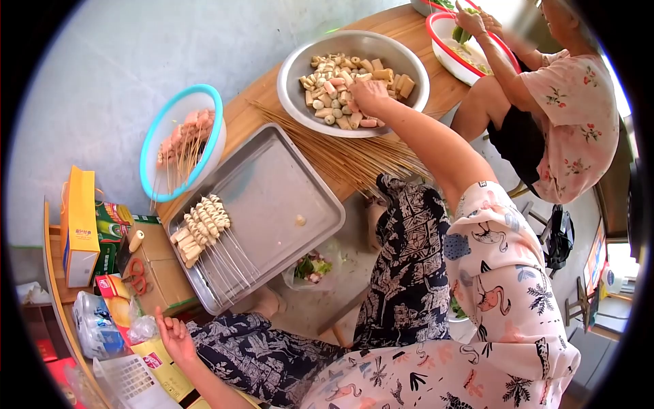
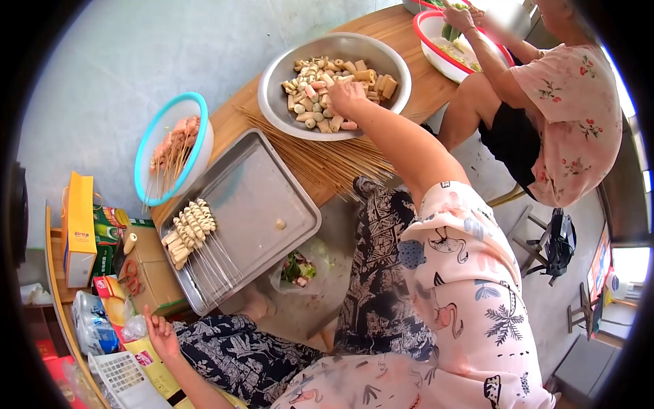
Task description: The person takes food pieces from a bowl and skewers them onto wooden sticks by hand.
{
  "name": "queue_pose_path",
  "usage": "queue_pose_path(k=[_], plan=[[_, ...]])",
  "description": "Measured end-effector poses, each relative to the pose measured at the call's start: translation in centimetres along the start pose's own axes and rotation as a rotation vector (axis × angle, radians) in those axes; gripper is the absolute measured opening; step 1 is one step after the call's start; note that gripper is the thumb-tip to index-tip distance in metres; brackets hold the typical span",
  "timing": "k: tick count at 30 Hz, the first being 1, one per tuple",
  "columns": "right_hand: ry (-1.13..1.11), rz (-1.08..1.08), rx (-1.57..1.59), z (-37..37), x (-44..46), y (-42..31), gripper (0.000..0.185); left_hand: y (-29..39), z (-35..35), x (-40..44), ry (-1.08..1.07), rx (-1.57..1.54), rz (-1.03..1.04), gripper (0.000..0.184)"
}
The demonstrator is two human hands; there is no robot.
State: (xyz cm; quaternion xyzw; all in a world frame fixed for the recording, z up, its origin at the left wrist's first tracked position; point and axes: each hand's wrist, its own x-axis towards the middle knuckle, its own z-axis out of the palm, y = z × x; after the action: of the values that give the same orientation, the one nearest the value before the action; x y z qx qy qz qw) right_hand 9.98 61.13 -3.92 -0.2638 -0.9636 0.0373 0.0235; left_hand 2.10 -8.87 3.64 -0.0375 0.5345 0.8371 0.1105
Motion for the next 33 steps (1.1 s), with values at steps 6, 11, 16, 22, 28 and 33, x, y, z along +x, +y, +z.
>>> queue_pose_path(k=[6, 11, 16, 22, 28, 33], plan=[[0.124, -0.046, 0.180, -1.8, -1.6, 0.6, 0.019, -0.2, -0.3, 0.1, 0.010, 0.015, 0.011, 0.036], [-0.158, -0.238, 0.187, -2.1, -2.9, -0.2, 0.021, -0.2, -0.1, 0.2, -0.011, 0.002, 0.004, 0.036], [-0.197, -0.268, 0.140, 0.8, -1.8, -0.5, 0.024, -0.3, 0.0, 0.1, -0.008, 0.019, 0.007, 0.036], [-0.347, 0.252, 0.272, 0.3, -0.4, -3.2, 0.031, -0.6, 1.4, -0.1, -0.004, 0.069, 0.002, 0.035], [-0.376, 0.305, 0.199, 1.0, 0.2, -4.8, 0.042, -0.7, 2.6, -0.2, 0.016, 0.069, 0.003, 0.034], [-0.371, 0.328, 0.173, 1.0, 0.2, -4.1, 0.033, -0.8, 2.9, -0.4, -0.020, 0.090, 0.009, 0.034]])
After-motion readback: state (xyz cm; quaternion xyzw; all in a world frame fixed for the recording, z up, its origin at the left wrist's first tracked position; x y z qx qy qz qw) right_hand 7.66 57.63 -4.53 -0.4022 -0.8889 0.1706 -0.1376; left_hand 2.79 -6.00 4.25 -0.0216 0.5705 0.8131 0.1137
